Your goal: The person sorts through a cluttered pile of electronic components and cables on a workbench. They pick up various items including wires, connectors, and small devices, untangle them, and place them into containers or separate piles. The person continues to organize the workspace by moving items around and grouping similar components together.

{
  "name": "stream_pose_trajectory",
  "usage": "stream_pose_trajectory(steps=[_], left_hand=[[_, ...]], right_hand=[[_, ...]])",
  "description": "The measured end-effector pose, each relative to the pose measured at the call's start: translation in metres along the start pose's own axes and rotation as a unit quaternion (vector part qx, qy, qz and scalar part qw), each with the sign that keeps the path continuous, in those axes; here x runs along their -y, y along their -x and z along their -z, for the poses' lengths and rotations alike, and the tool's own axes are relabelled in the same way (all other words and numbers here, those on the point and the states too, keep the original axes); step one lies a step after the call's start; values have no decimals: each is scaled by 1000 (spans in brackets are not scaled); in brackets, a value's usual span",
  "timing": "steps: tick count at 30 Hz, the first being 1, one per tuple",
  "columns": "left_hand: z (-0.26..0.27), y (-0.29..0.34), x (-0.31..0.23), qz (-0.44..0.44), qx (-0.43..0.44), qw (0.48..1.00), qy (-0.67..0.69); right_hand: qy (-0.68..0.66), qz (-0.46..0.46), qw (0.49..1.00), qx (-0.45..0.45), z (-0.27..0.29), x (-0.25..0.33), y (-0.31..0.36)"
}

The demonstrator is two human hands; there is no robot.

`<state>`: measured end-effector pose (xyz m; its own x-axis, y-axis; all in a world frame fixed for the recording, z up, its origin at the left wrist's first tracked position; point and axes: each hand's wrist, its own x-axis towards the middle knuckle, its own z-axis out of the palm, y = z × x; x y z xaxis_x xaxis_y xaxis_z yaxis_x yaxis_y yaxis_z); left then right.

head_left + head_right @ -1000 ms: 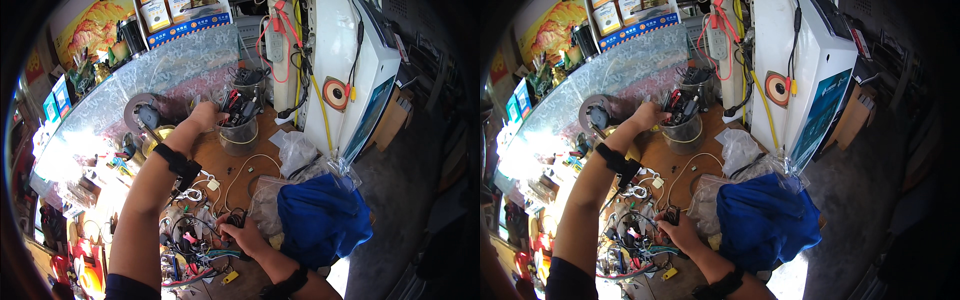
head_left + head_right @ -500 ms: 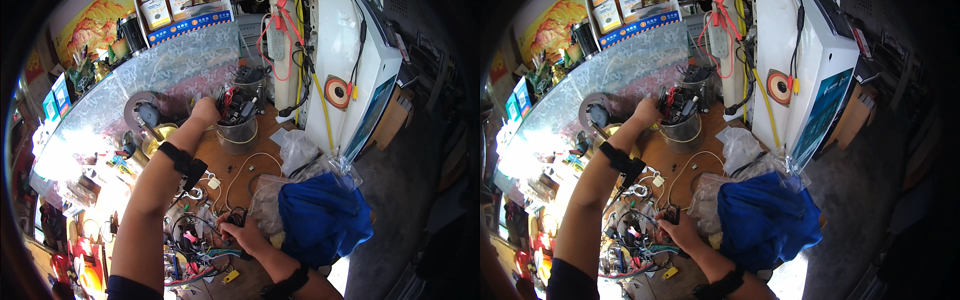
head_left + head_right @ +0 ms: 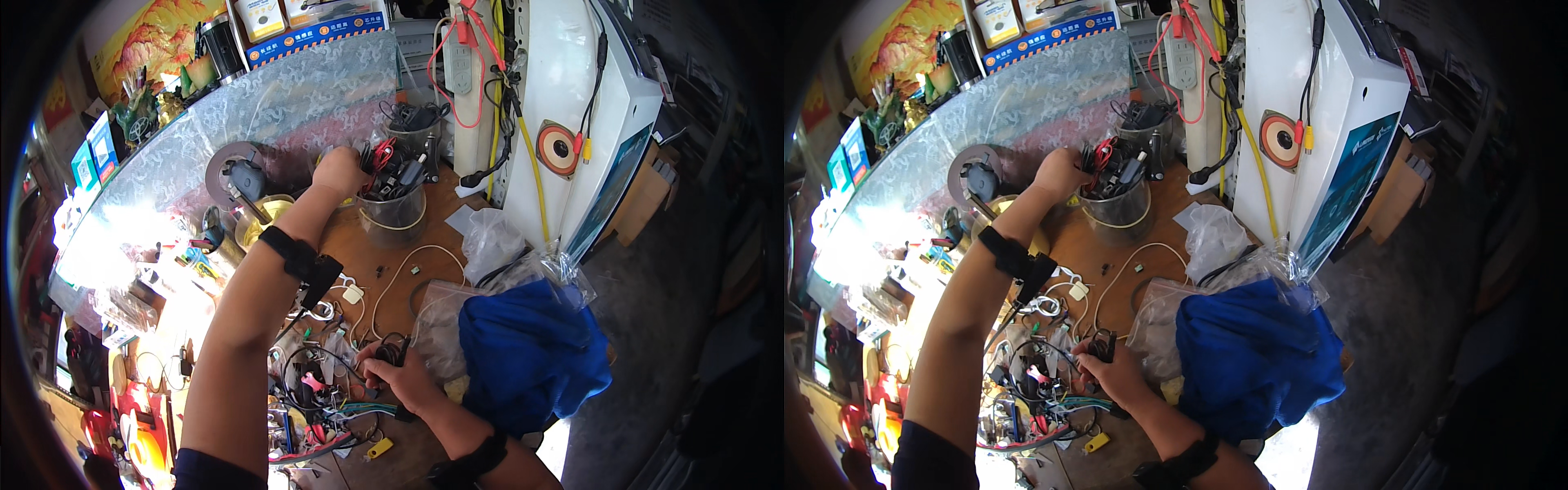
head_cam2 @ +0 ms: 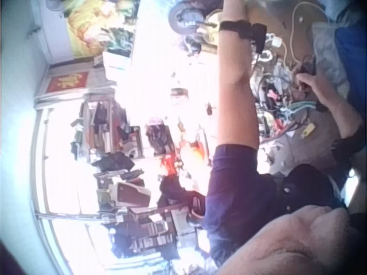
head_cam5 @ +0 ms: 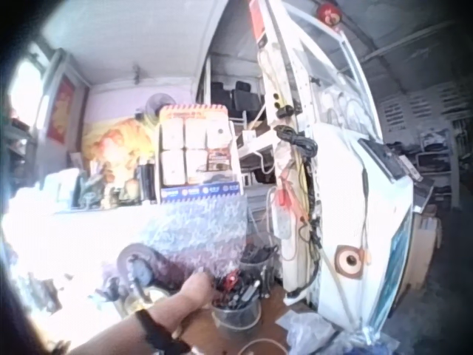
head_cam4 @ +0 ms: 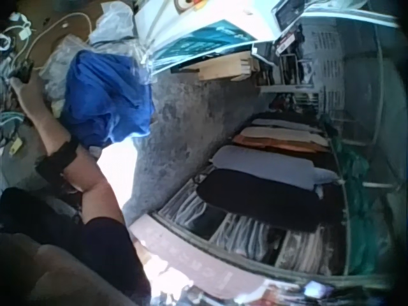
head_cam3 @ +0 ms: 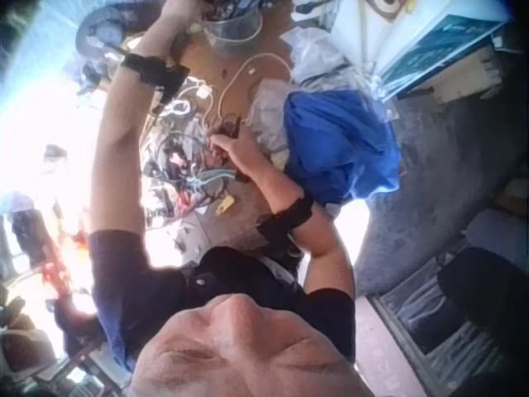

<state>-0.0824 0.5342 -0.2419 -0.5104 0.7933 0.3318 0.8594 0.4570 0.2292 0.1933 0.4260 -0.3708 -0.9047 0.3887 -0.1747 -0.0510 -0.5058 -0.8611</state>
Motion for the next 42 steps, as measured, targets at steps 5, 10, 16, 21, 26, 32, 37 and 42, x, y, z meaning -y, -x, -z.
stream_pose_trajectory(steps=[5, 10, 16, 21, 26, 32, 37, 42], left_hand=[[8, -13, -5, 16, 124, 990, -71], [3, -13, -7, -1, 151, 982, -114], [-8, 3, -11, 13, 95, 990, -100], [34, 52, -3, -44, 10, 999, 30], [74, 187, 15, -130, 282, 946, 93], [69, 307, 39, -180, 377, 906, -74], [61, 327, 53, -227, 289, 926, -93], [86, 329, 61, -201, 264, 925, -186]], right_hand=[[-19, -3, 1000, -1, 1, 1, 0], [-31, 10, 999, -28, 0, 2, 0], [-51, 18, 998, -35, 1, 8, 0], [-64, 15, 996, -53, 4, 9, -2], [-42, 39, 997, -52, 6, 7, -3], [2, 68, 997, -25, 11, 4, -4], [-3, 91, 996, -12, 16, 0, -4], [34, 127, 991, -37, 12, -9, -2]])
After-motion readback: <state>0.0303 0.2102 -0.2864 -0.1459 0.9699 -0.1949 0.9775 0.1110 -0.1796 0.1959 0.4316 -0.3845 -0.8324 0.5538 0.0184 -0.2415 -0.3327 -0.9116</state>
